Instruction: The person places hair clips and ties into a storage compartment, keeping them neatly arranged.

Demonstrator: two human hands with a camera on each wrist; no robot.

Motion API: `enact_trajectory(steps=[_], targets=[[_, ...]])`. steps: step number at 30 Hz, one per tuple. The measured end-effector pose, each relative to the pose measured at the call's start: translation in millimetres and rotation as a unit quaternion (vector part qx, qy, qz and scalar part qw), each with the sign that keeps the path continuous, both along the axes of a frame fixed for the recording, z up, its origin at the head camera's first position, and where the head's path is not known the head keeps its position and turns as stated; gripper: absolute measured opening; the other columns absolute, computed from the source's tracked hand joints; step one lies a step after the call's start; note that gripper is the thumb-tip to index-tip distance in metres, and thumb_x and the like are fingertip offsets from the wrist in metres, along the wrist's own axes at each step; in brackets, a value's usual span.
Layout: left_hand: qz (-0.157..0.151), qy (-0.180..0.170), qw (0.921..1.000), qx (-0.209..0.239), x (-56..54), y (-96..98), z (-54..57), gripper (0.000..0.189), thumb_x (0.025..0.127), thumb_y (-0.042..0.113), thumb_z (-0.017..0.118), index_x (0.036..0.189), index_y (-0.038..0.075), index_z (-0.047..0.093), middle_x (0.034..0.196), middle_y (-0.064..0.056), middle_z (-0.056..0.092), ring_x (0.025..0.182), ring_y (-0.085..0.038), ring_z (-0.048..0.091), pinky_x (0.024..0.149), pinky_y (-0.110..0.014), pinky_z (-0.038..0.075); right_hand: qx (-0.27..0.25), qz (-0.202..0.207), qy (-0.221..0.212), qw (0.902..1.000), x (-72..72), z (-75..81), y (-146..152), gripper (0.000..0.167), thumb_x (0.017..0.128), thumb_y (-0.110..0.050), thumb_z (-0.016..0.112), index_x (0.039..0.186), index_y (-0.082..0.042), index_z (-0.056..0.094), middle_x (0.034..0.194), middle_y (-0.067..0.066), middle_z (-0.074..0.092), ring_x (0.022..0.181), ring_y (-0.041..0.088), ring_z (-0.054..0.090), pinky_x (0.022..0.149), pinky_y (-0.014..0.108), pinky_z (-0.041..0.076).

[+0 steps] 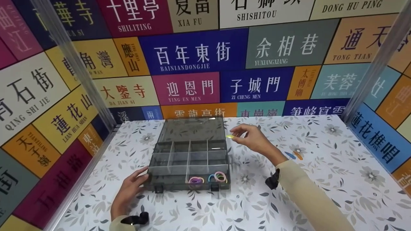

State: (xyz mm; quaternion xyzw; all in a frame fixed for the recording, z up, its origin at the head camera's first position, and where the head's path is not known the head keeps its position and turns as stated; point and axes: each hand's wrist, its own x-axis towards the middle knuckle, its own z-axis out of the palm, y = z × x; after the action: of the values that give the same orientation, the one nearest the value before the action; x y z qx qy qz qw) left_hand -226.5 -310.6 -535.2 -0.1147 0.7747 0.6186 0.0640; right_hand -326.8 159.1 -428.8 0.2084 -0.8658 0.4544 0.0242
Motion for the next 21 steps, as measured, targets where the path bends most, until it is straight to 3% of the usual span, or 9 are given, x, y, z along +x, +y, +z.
enact_trajectory(steps=[8,21], targets=[[0.002,0.005,0.9999,0.011,1.3,1.1,-1.3,0.058,0.098,0.037,0.064,0.151,0.018,0.048,0.154,-0.020,0.045,0.141,-0.038,0.046,0.106,-0.049,0.051,-0.001,0.014,-0.019,0.9997,-2.8,-13.6,-22.0,0.024,0.093,-0.021,0.072,0.116,-0.015,0.072,0.108,0.007,0.071,0.099,0.026,0.065,0.082,0.037,0.052],[0.002,-0.013,0.9999,-0.003,1.6,-1.2,0.2,0.068,0.093,0.047,0.067,0.152,0.020,0.046,0.158,-0.020,0.040,0.143,-0.041,0.043,0.110,-0.055,0.045,-0.005,0.039,-0.017,0.9991,-5.6,-45.5,-40.5,0.024,0.093,-0.018,0.073,0.116,-0.011,0.072,0.102,0.007,0.071,0.095,0.021,0.064,0.078,0.035,0.053]])
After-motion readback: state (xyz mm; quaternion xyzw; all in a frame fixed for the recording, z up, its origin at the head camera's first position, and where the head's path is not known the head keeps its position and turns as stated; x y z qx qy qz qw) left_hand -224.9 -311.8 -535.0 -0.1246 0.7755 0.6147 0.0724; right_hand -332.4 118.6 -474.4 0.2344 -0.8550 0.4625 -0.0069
